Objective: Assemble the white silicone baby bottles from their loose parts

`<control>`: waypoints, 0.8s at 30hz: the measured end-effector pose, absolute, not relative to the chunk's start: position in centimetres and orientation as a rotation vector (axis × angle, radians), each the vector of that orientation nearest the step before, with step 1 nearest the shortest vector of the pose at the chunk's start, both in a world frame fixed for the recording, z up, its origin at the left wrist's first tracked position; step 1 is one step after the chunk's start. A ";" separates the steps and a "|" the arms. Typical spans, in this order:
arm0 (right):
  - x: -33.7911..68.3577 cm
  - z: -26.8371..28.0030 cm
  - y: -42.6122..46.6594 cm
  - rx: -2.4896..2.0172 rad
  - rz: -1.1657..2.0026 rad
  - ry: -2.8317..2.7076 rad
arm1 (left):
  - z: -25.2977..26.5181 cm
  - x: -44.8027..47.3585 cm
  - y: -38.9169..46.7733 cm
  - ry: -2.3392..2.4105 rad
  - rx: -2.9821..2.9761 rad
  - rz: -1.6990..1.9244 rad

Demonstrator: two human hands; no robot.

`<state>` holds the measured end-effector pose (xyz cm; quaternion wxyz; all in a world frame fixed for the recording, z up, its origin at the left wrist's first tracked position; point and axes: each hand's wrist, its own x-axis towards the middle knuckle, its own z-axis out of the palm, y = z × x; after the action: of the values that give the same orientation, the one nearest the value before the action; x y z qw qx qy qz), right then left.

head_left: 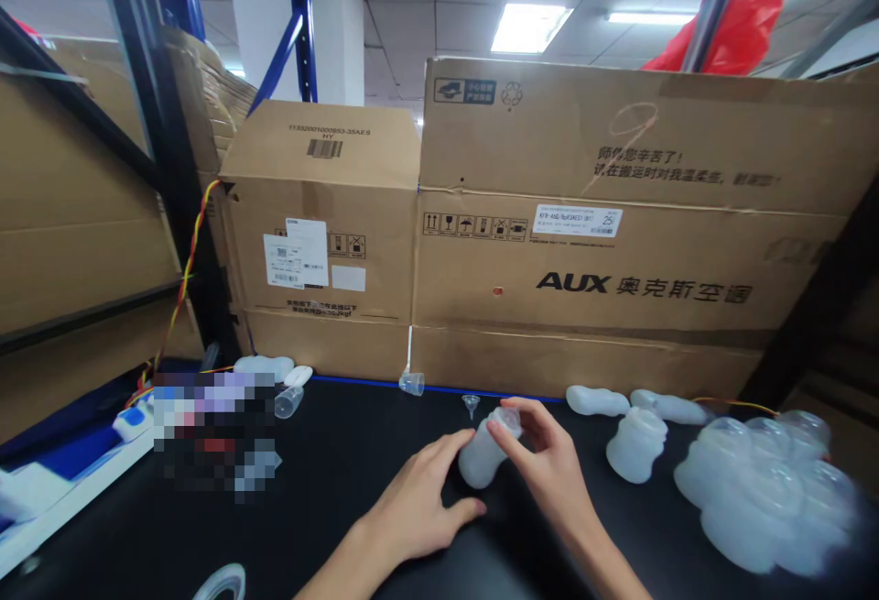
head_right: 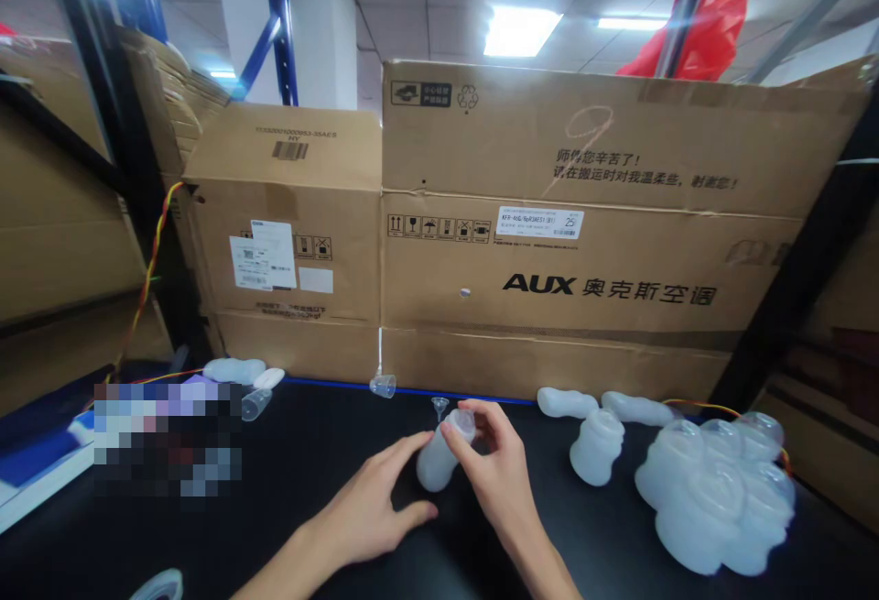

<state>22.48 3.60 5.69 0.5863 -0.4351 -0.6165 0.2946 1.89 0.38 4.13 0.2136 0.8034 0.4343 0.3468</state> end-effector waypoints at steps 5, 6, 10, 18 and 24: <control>24.4 4.5 4.9 -1.202 0.248 -1.541 | 4.0 1.6 0.6 1.350 2.362 0.716; 25.2 4.3 5.3 -1.244 0.191 -1.518 | 4.0 1.2 0.9 1.422 2.381 0.733; 28.4 3.8 7.1 -1.402 -0.034 -1.429 | 3.7 -1.2 2.5 1.808 2.411 0.806; 27.1 4.9 6.5 -1.256 -0.569 -1.498 | 3.5 -4.2 4.3 2.391 2.261 0.788; 22.8 1.9 7.0 -1.195 -0.161 -1.991 | 6.0 -4.7 3.0 2.778 2.069 0.329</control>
<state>22.83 6.98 1.94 0.3956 -0.4715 -0.7856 -0.0633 -4.69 3.03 6.04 -0.1682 0.5862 0.7870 0.0932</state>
